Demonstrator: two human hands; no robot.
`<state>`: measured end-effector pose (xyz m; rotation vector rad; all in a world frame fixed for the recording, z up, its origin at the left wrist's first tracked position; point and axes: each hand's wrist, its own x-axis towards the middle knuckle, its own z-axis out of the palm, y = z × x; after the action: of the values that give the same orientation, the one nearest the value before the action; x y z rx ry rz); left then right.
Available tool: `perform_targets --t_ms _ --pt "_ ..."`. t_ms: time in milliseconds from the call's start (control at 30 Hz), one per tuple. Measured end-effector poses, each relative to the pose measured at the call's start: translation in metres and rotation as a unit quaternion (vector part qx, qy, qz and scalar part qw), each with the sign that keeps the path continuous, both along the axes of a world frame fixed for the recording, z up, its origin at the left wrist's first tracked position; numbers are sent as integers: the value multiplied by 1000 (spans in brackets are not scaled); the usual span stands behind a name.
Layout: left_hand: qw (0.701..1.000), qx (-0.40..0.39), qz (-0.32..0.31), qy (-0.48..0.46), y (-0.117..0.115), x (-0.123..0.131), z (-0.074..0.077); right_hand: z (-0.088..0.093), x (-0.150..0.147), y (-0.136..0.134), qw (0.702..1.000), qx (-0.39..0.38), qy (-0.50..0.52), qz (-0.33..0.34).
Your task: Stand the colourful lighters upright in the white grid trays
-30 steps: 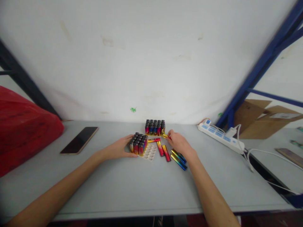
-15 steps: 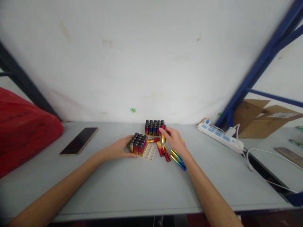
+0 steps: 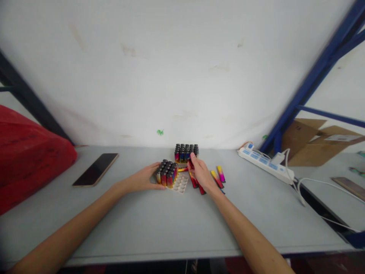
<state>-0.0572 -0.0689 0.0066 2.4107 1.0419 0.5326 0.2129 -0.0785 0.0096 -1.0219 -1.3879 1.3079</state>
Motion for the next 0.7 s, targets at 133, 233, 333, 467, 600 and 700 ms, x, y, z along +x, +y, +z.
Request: perform_targets --t_ms 133,233,333,467,600,700 --pt "1000 1 10 6 1 1 -1 -4 -5 -1 999 -36 1 -36" --pt "1000 5 7 6 0 1 -1 -3 -10 -3 995 -38 2 -88" --pt "1000 9 4 5 -1 0 1 1 -12 -6 994 -27 -9 -102" --pt "1000 6 13 9 -2 0 2 6 -13 -8 995 -24 -23 -94" --pt "1000 1 8 7 -2 1 2 4 -11 -6 996 -28 -36 -80" --pt "1000 1 10 9 -1 0 2 2 -9 -6 996 -7 -69 -60"
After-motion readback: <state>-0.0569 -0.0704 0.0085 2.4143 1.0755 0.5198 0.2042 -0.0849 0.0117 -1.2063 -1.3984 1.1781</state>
